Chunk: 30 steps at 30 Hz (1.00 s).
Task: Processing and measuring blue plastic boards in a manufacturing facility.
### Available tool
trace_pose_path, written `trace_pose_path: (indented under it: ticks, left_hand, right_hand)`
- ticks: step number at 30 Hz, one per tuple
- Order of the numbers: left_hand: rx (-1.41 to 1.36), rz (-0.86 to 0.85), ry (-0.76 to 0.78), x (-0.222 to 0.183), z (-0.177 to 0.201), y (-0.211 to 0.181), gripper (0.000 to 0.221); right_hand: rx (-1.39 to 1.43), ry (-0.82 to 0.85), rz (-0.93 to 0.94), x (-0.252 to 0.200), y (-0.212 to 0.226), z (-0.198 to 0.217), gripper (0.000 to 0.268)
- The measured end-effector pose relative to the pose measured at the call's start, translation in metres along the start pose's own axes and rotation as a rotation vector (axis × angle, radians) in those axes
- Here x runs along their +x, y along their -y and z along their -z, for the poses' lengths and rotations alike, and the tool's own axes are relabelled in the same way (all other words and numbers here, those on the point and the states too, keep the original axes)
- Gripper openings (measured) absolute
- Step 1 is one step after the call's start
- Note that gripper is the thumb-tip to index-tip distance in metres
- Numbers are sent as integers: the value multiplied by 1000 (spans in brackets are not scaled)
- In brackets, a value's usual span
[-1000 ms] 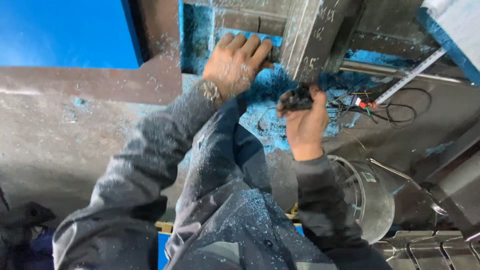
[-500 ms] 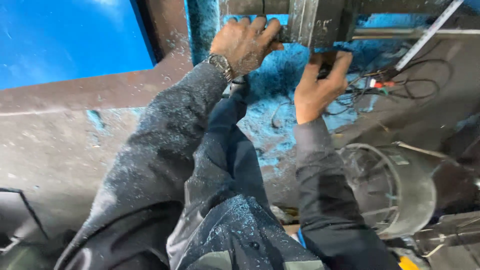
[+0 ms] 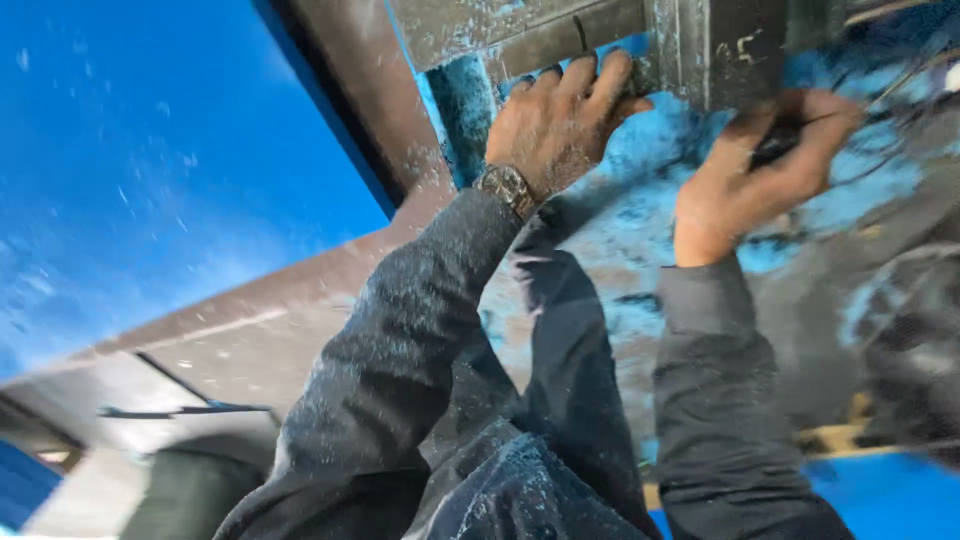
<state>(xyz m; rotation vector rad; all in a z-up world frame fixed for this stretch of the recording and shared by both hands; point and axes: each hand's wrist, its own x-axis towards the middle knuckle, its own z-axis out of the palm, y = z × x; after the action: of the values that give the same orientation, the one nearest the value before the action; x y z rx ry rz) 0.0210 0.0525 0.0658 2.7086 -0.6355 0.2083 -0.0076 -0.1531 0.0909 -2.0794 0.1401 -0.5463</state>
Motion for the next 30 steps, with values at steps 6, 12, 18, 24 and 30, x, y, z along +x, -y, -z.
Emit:
trace_pose_path:
  ticks: [6,12,18,24,30]
  left_hand:
    - [-34,19,73,22,-9,0,47]
    - [6,52,97,28,-24,0,49]
    - [1,64,114,23,-31,-2,53]
    - [-43,75,145,26,-32,-4,53]
    - [-48,133,188,33,-24,-10,51]
  right_hand:
    - [-68,-16,81,-11,-60,-6,39]
    - [-191,62,280,-33,-115,1,69]
    - [-145,37,185,-82,-168,22,78]
    - [-203,-213,63,-58,-124,-5,54]
    - [-250,-450,-27,-6,-56,-56,41]
